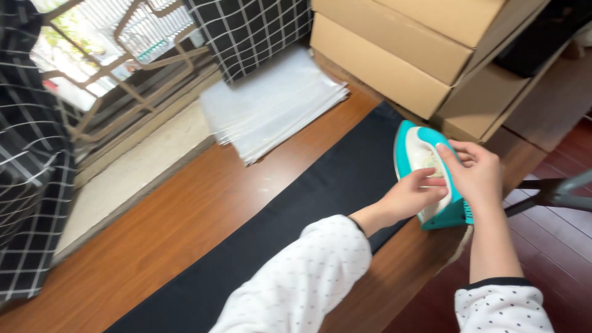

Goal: Ironing a pair of black pants on a wooden table and then folding them neatly.

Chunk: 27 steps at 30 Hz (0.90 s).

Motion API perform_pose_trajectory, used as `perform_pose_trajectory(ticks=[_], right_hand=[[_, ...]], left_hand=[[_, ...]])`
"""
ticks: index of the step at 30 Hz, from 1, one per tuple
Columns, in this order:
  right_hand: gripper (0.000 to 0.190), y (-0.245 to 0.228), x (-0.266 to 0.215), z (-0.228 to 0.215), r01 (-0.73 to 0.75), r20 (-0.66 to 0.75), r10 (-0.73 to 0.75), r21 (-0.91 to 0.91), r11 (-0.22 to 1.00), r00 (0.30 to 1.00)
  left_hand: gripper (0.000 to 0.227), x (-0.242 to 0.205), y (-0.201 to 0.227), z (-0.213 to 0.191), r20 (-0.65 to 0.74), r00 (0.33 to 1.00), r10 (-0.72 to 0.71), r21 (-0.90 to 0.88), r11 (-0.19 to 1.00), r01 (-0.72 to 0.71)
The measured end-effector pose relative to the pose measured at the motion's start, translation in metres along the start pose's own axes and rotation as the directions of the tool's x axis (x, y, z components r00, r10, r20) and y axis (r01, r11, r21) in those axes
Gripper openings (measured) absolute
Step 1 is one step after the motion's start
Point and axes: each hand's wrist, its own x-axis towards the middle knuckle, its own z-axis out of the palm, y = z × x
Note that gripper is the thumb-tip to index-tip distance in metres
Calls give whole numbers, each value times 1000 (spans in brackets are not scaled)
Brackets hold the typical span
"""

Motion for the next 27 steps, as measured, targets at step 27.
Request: perform_pose_trajectory(ticks=[27], right_hand=[[57,-29,-155,24,-327,282,223,410,851,933]], left_hand=[[57,-216,-35,-40,-237,968,86,-413,893,-180]])
